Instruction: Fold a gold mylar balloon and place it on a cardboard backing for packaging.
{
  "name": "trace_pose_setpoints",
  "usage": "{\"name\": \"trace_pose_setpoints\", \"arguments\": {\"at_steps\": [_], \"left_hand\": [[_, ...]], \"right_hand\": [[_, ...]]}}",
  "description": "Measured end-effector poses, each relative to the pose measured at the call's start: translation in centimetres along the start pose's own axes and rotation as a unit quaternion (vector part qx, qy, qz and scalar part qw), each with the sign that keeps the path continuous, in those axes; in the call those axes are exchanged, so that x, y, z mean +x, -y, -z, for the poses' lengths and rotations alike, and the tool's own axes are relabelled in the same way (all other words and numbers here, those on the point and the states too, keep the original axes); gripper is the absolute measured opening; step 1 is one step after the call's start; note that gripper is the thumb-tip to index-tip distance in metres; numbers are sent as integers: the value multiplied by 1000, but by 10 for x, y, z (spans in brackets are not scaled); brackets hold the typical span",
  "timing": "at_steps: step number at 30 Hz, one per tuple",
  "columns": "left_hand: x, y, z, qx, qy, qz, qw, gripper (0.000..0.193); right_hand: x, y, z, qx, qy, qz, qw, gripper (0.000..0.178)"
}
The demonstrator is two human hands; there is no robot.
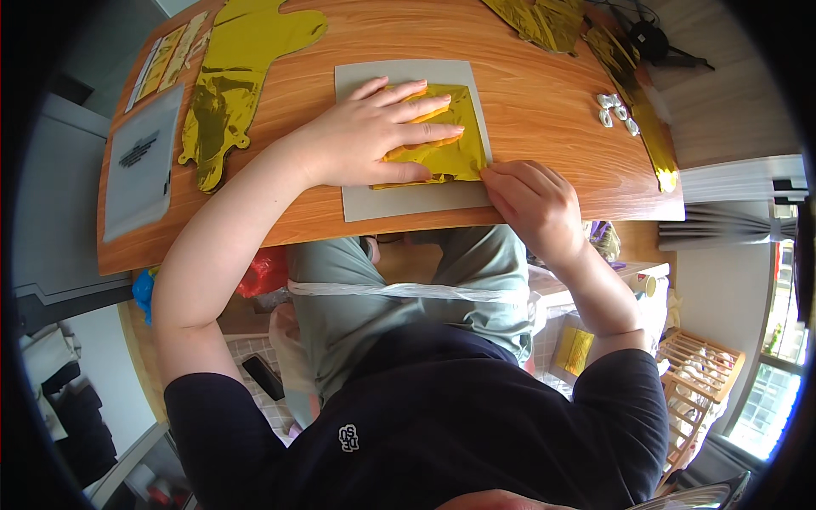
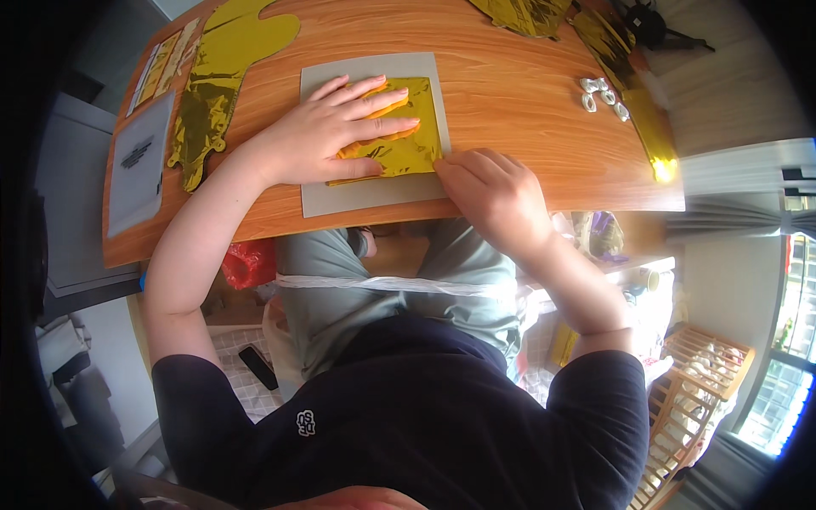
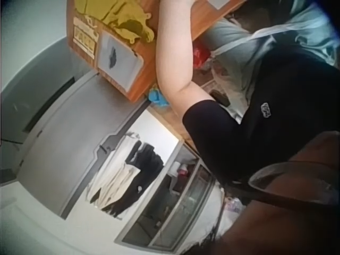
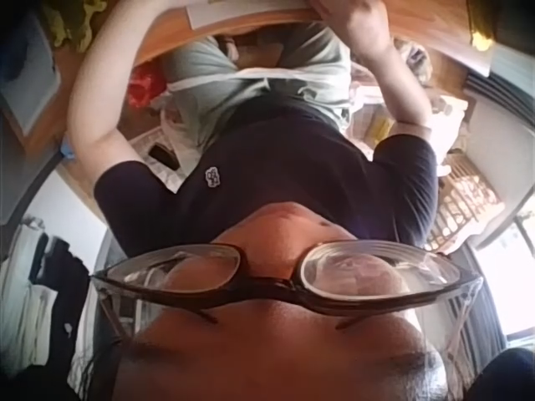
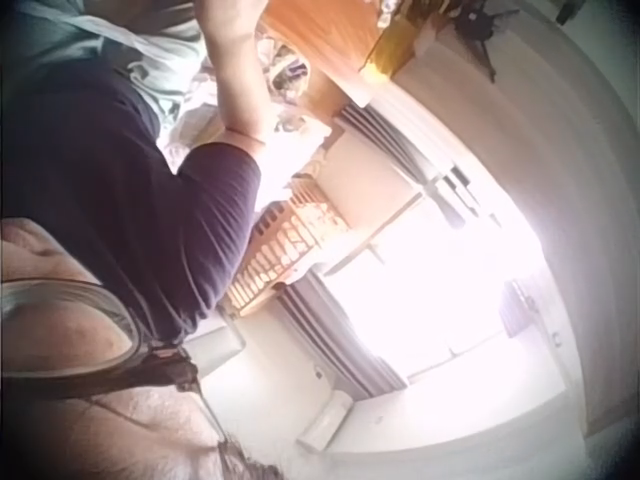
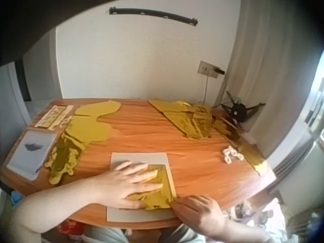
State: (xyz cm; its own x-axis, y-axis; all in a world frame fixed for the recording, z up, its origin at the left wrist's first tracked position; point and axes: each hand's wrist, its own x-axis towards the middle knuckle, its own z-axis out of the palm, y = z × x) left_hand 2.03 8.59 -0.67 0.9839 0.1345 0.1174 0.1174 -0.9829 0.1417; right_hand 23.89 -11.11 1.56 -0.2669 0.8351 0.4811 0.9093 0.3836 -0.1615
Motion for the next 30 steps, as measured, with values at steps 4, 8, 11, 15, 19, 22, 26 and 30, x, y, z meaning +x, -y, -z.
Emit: {"name": "trace_pose_setpoints", "arguments": {"at_steps": [4, 8, 11, 15, 19, 22, 26, 30], "left_hand": [[-1, -1, 1, 2, -3, 2, 1000, 65], [-2, -2, 1, 1, -5, 3, 1000, 65], [0, 0, 0, 3, -6, -4, 1000, 65], [3, -3, 6, -13, 4, -4, 1000, 67], [2, -3, 10, -23, 8, 0, 1000, 66], [3, -2, 14, -32, 6, 2, 999, 67], [6, -2, 15, -47, 8, 9, 999, 66], [6, -2, 13, -44, 17, 11, 999, 66]], "right_hand": [[-1, 0, 5, -8, 14, 8, 1000, 26], [4, -4, 17, -21, 79, 31, 996, 33], [0, -5, 21, -22, 100, 35, 994, 37], [-4, -10, 24, -12, 103, 22, 994, 37], [7, -21, 29, 82, 123, -21, 989, 33], [26, -24, 19, 117, 125, -114, 979, 36], [47, -28, -5, 95, 104, -108, 984, 66], [50, -36, -13, 104, 152, -140, 973, 94]]}}
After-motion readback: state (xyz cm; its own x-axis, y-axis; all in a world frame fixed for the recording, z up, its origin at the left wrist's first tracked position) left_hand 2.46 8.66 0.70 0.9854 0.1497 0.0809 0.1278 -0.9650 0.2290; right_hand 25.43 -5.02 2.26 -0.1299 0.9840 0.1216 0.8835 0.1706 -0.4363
